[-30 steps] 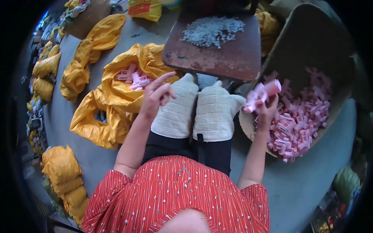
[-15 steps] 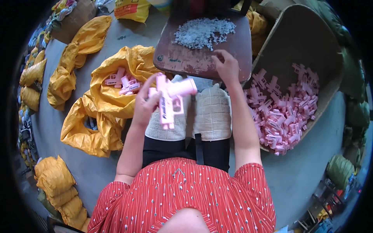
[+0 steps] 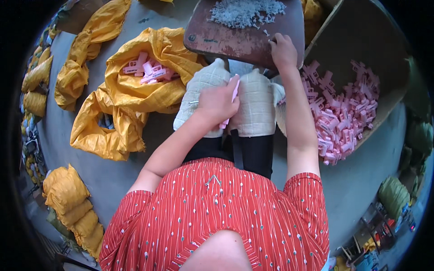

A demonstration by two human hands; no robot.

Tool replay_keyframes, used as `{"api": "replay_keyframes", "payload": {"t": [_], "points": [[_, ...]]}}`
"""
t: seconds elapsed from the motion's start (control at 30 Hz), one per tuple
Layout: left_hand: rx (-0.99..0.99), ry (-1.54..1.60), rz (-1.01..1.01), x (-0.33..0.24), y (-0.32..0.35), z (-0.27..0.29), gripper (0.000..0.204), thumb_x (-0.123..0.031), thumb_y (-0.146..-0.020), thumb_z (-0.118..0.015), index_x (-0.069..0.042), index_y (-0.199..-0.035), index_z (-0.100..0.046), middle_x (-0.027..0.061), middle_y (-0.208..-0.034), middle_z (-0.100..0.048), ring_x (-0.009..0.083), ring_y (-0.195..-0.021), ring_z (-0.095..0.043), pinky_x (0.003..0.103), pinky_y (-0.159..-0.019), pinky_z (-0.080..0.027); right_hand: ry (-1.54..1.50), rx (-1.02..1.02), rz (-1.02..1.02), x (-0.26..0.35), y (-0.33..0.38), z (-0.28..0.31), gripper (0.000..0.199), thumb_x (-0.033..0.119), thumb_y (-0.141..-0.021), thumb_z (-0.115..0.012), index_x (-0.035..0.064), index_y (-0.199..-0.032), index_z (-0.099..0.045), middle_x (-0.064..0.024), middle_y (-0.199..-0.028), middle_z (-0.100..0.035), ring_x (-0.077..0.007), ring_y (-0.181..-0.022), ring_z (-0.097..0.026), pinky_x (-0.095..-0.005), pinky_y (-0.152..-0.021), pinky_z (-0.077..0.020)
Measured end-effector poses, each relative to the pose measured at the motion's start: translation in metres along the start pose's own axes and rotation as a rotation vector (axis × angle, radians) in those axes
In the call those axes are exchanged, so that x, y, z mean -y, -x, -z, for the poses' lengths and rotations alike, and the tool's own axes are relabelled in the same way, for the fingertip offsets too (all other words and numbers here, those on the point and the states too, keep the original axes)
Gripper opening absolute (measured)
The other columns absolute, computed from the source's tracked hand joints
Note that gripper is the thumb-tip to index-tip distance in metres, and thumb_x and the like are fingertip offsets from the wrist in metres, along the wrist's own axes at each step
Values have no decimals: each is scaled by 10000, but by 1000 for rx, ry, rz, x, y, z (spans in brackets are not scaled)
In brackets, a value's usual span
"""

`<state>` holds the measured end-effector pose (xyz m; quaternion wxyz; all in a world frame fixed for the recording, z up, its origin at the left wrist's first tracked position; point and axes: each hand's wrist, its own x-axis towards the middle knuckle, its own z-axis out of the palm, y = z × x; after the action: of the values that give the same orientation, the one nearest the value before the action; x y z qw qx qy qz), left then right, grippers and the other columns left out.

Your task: The person assembles toy guns by retrieving parts from bags and boxes, inserting plastic components into the gun bodies, and fitting the pieces together by hand.

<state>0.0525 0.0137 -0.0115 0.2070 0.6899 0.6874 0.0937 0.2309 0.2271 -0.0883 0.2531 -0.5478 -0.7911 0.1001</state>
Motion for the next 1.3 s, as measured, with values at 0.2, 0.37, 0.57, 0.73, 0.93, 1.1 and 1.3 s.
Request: {"api": "replay_keyframes", "payload": {"t": [0.2, 0.37, 0.57, 0.73, 0.93, 1.1, 1.3], "points": [[-23, 343, 18, 21, 7, 34, 547, -352, -851, -628, -99, -1333, -576, 135, -711, -674, 295, -664, -679, 418, -627, -519, -736, 222, -171, 62, 74, 72, 95, 52, -897, -679, -6, -967, -652, -70, -854, -679, -130, -754, -657, -270, -681, -521], [-74, 1056, 6, 22, 7, 50, 406, -94, -919, -614, -37, -1321, -616, -84, -629, -490, 7, -573, -450, 173, -556, -385, -852, 348, -21, 102, 139, 82, 161, 45, -835, -757, -2, -959, -666, -44, -889, -652, -121, -800, -638, -252, -723, -516], [-148, 1381, 13, 1, 6, 66, 372, -90, -962, -511, 7, -1308, -609, -68, -596, -457, 3, -516, -370, 164, -499, -278, -791, 309, 81, 110, 143, 73, 152, 41, -821, -750, 15, -951, -676, -67, -901, -639, -180, -810, -641, -295, -693, -509], [-213, 1623, -67, -3, -2, 57, 393, -65, -976, -419, 67, -1315, -566, -55, -556, -399, 30, -482, -299, 202, -480, -259, -728, 306, 245, 111, 139, 67, 156, 28, -798, -748, 28, -939, -682, -90, -874, -626, -235, -779, -631, -335, -687, -498], [-176, 1670, -161, -7, -10, 31, 421, -36, -943, -403, 63, -1319, -565, -61, -555, -358, 37, -490, -288, 211, -488, -253, -736, 304, 163, 111, 138, 70, 124, 54, -799, -747, 22, -898, -681, -101, -833, -634, -248, -772, -636, -342, -693, -500], [-286, 1584, -184, 0, -7, 18, 447, -7, -886, -396, 94, -1276, -589, -61, -574, -362, 29, -505, -298, 210, -506, -261, -725, 292, 107, 110, 142, 63, 125, 146, -833, -718, 40, -893, -690, -124, -813, -651, -285, -741, -648, -370, -685, -504], [-232, 1474, -127, -4, -4, -1, 426, 27, -885, -388, 103, -1233, -621, -58, -598, -394, 21, -524, -336, 202, -514, -261, -765, 277, 50, 115, 142, 57, 125, 147, -835, -707, 45, -904, -687, -138, -821, -652, -303, -750, -649, -366, -683, -513]]}}
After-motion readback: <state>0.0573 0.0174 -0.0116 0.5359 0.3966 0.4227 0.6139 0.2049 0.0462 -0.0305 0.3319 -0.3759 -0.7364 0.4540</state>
